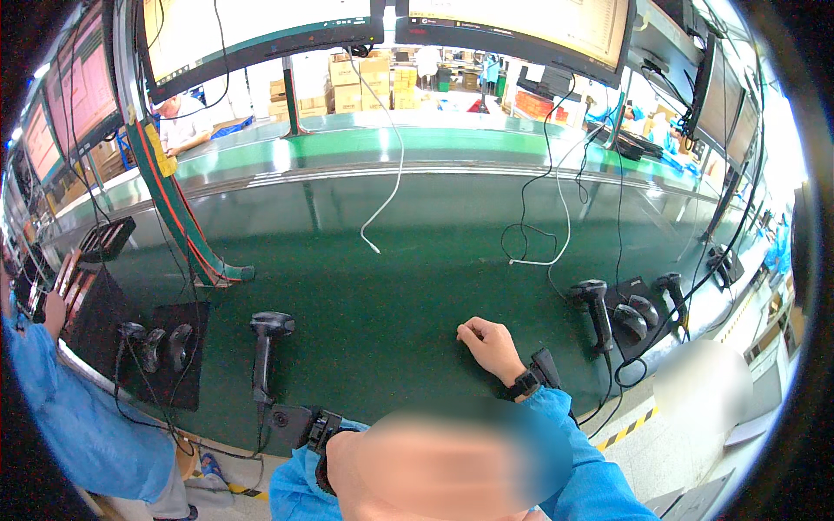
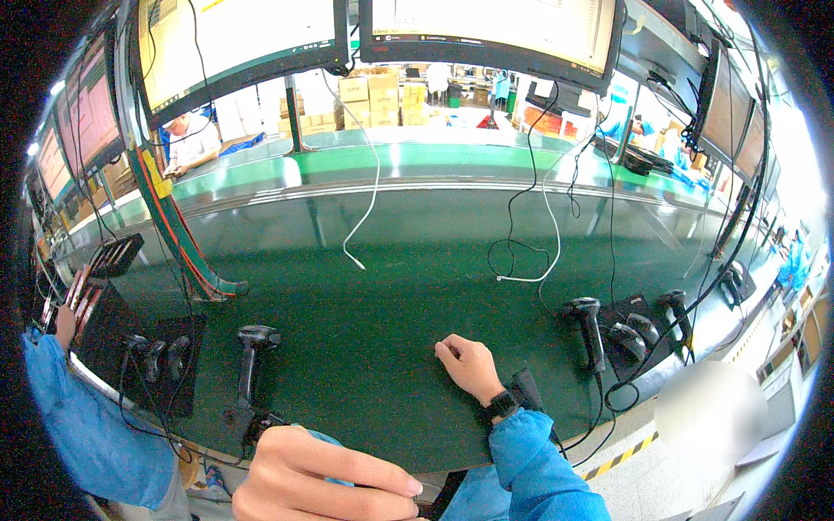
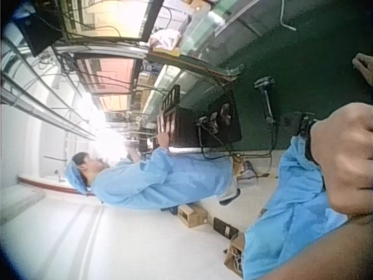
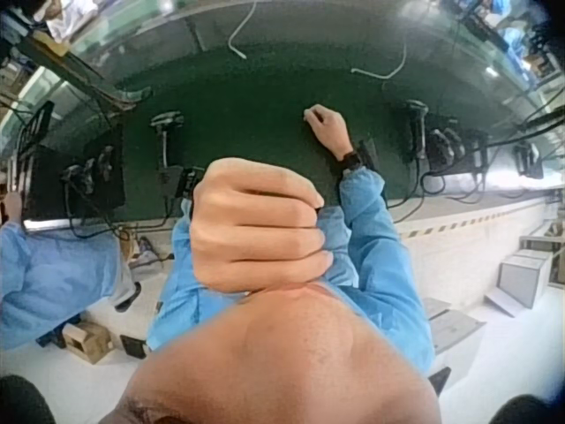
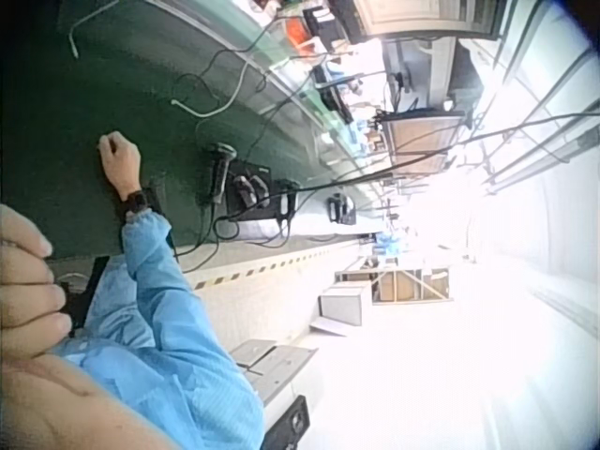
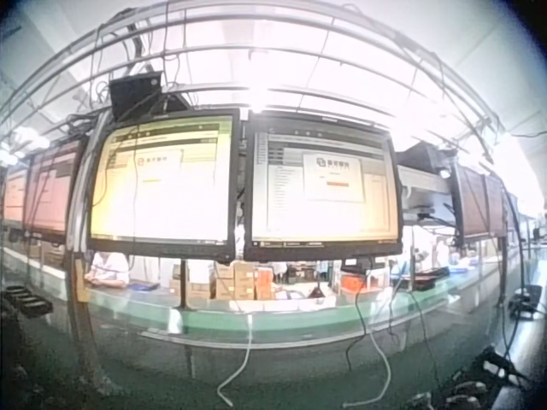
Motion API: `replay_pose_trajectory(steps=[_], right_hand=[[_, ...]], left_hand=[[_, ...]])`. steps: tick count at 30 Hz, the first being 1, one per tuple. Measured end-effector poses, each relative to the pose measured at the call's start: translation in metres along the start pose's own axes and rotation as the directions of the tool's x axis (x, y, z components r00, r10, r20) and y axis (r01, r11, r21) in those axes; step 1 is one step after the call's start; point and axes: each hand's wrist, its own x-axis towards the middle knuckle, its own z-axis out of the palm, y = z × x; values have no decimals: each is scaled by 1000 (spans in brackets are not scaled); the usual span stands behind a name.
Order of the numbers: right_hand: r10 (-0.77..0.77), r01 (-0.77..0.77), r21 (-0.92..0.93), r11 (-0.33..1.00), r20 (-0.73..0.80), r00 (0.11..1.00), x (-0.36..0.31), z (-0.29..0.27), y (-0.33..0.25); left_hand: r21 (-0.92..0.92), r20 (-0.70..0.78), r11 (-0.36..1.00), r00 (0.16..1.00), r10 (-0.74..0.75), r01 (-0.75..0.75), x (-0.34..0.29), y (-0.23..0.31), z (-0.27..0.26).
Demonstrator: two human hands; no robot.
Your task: Testing mobile devices by scanning their barcodes and connecting them to power/data cables on an assembly line.
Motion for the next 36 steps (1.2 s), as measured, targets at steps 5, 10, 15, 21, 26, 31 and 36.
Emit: replay_pose_trajectory(steps=[5, 10, 15, 21, 26, 31, 36], right_hand=[[-30, 30, 6, 1000, -3, 1000, 0, 0, 2], [-23, 23, 17, 1000, 0, 1000, 0, 0, 4], [-22, 22, 19, 1000, 12, 1000, 0, 1, -1], [-41, 42, 70, 997, -23, 999, 0, 3, 1], [-26, 26, 18, 1000, 11, 1000, 1, 0, 0], [-24, 24, 15, 1000, -18, 1000, 0, 5, 9], [-44, 44, 22, 999, -1, 999, 1, 5, 7]], left_hand=[[2, -15, 1000, 1000, -4, 4, 2, 1, 0], [-9, 2, 999, 999, -40, 40, 1, 2, -2], [-25, 32, 1000, 999, 17, -17, 2, 1, -4], [-45, 5, 999, 1000, -12, 13, 1, 1, -2], [-68, 54, 997, 998, -41, 45, 0, 0, -3], [-67, -92, 989, 988, 127, -134, -2, -15, 13], [-48, 223, 993, 971, -90, 103, 13, 6, -14]])
